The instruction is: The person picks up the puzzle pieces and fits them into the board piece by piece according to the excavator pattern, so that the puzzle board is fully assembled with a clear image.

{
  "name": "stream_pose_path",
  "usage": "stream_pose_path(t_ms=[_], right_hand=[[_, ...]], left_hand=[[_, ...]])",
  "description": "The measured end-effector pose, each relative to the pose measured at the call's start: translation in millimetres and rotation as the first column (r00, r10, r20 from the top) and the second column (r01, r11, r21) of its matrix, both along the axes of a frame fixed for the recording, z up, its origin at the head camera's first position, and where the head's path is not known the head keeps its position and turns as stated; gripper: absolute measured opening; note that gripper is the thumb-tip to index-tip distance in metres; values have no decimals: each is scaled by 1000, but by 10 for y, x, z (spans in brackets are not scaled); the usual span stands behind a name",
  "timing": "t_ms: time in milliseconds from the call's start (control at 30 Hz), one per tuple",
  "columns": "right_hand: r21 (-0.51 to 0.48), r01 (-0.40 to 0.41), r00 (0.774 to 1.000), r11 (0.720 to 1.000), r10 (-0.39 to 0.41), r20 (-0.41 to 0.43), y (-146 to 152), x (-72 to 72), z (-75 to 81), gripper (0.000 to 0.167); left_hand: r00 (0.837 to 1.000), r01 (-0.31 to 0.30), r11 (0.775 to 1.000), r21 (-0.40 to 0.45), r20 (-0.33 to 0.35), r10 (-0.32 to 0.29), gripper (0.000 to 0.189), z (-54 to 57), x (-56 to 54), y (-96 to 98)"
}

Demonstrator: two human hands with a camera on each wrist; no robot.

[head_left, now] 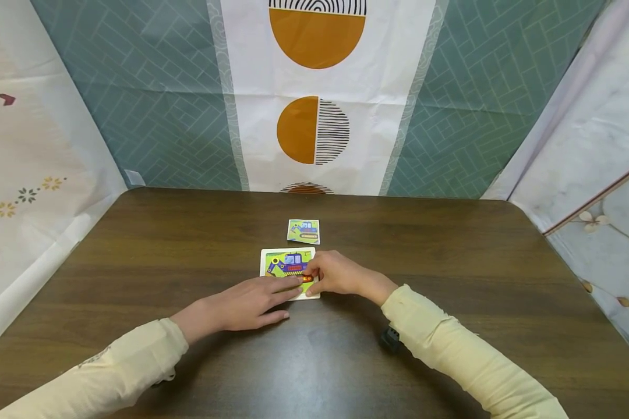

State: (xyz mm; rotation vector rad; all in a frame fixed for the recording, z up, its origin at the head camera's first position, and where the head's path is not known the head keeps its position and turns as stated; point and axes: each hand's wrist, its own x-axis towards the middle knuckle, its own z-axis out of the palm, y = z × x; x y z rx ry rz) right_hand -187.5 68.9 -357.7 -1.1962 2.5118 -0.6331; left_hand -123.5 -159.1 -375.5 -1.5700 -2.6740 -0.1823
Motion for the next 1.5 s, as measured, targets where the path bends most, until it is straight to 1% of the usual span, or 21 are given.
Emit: stream_pose_path(t_ms=[133,300,400,567,767,900,1100,1267,1367,1500], right_hand=[[15,4,1000,1000,-4,19,-2,3,7,32],[41,-2,999,999,0,46,11,7,21,32],[38,-16,999,999,15,39,22,4,19,28],[26,-45,999,999,45,0,35,-5,10,25],[30,-80,996,996,81,-46,62,9,9,31],[35,-89,994,995,91,-57,83,33,14,34],[19,-96,992,995,97,-80,97,43,10,33],[40,-78,993,996,82,-86,80,59,15,34],[63,-75,991,995,82,-109,66,83,15,31],[88,-72,987,994,83,-137,52,113,-1,29]], left_hand=[[1000,6,1000,11,3,-6,51,-27,0,-14],[999,28,999,45,-26,-27,51,-55,-2,-26],[999,32,998,54,-30,-30,51,-60,-6,-32],[1000,17,998,54,1,-17,51,-51,-10,-36],[997,-15,999,42,73,12,53,-15,-1,-34],[994,-26,999,33,107,22,53,-5,3,-37],[989,-45,999,19,145,41,52,-2,-5,-37],[990,-48,999,-3,134,48,51,12,-1,-34],[992,-45,999,-16,117,47,51,10,9,-22],[990,-56,998,-26,125,59,52,1,25,-10]])
